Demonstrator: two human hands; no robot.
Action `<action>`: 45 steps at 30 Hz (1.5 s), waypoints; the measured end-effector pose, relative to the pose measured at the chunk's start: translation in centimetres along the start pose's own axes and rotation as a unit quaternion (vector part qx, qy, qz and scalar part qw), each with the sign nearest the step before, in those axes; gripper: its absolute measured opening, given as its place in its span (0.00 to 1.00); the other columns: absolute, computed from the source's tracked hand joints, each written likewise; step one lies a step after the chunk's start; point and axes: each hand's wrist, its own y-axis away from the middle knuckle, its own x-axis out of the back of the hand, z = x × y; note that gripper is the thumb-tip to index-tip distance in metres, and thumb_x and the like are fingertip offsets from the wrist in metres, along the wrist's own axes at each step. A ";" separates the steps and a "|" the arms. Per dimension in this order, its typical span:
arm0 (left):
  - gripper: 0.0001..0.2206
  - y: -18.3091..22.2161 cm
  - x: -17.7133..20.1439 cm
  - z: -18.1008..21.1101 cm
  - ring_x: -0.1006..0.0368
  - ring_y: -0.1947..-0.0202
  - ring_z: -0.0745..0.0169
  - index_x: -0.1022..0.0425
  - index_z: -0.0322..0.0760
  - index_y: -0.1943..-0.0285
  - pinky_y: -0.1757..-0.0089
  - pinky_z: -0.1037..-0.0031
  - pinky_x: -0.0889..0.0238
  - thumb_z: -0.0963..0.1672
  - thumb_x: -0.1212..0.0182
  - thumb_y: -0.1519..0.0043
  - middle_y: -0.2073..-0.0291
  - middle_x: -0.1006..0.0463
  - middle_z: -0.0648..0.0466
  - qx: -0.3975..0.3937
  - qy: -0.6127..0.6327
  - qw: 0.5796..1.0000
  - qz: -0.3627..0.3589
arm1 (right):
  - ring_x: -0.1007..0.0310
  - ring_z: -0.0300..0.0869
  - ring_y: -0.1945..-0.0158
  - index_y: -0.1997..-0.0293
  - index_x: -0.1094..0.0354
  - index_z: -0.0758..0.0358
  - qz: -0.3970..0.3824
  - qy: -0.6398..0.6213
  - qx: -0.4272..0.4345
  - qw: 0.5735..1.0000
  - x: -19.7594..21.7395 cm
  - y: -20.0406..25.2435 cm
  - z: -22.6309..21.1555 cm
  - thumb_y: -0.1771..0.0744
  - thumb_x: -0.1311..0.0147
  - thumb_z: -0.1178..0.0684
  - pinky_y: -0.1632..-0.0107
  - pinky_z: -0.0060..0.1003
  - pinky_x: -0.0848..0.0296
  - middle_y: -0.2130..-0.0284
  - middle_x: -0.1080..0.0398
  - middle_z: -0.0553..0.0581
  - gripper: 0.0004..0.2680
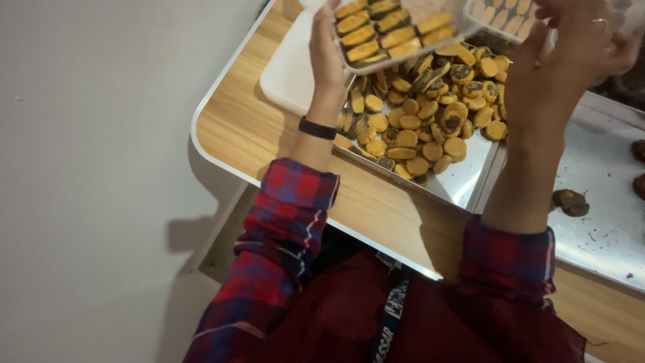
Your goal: The person is picking up leaf-shaped cookies from a metal tray and neatly arranging them into a clear plastic container.
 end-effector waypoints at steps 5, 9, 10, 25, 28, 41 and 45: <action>0.21 -1.0 1.9 0.2 0.39 0.27 0.48 0.33 0.40 0.26 0.31 0.58 0.45 0.52 0.55 0.23 0.30 0.31 0.48 -0.107 0.017 0.990 0.095 | 0.36 0.59 0.40 0.46 0.24 0.55 -0.115 -0.009 -0.048 0.992 -3.6 1.6 1.0 0.26 0.50 0.62 0.44 0.57 0.57 0.47 0.27 0.56 0.08; 0.20 -1.3 2.2 -0.1 0.38 0.29 0.49 0.32 0.39 0.30 0.33 0.59 0.46 0.51 0.54 0.26 0.33 0.30 0.47 -0.090 0.007 0.986 0.140 | 0.39 0.65 0.34 0.40 0.26 0.56 -0.202 -0.071 -0.049 0.976 -4.2 1.0 -4.0 0.29 0.43 0.62 0.38 0.71 0.67 0.42 0.27 0.62 0.11; 0.20 -1.3 2.2 -0.4 0.37 0.29 0.50 0.32 0.40 0.29 0.32 0.59 0.45 0.51 0.56 0.24 0.33 0.30 0.48 -0.114 -0.006 0.986 0.125 | 0.42 0.64 0.34 0.38 0.28 0.57 -0.265 -0.079 -0.072 0.958 -3.8 0.3 -5.9 0.32 0.50 0.66 0.39 0.72 0.64 0.41 0.30 0.64 0.16; 0.17 -0.7 1.2 -0.1 0.36 0.41 0.54 0.31 0.43 0.30 0.40 0.62 0.42 0.50 0.58 0.23 0.40 0.28 0.52 -0.131 -0.005 0.987 0.093 | 0.53 0.59 0.33 0.25 0.57 0.53 -0.343 -0.192 -0.125 0.911 -5.4 1.1 -9.1 0.30 0.51 0.58 0.36 0.64 0.67 0.43 0.34 0.62 0.24; 0.18 -0.6 0.8 0.6 0.36 0.29 0.49 0.31 0.42 0.29 0.32 0.59 0.43 0.50 0.55 0.23 0.34 0.28 0.49 -0.122 0.018 0.988 0.095 | 0.51 0.66 0.39 0.29 0.46 0.58 -0.308 -0.136 -0.063 0.939 -8.1 3.1 -7.0 0.31 0.51 0.60 0.39 0.68 0.59 0.46 0.38 0.67 0.20; 0.18 -0.4 0.6 0.9 0.38 0.26 0.49 0.31 0.43 0.27 0.28 0.59 0.45 0.50 0.54 0.21 0.31 0.29 0.49 -0.130 0.018 0.989 0.069 | 0.48 0.63 0.34 0.39 0.41 0.59 -0.279 -0.107 -0.032 0.954 -9.2 4.0 -6.1 0.31 0.36 0.48 0.40 0.67 0.53 0.54 0.25 0.67 0.18; 0.19 -0.3 0.9 0.4 0.39 0.25 0.48 0.32 0.42 0.26 0.28 0.59 0.45 0.50 0.53 0.22 0.30 0.30 0.49 -0.115 0.037 0.991 0.059 | 0.48 0.62 0.37 0.33 0.35 0.60 -0.274 -0.070 -0.014 0.959 -10.2 4.3 -5.7 0.35 0.34 0.49 0.41 0.66 0.52 0.40 0.36 0.62 0.23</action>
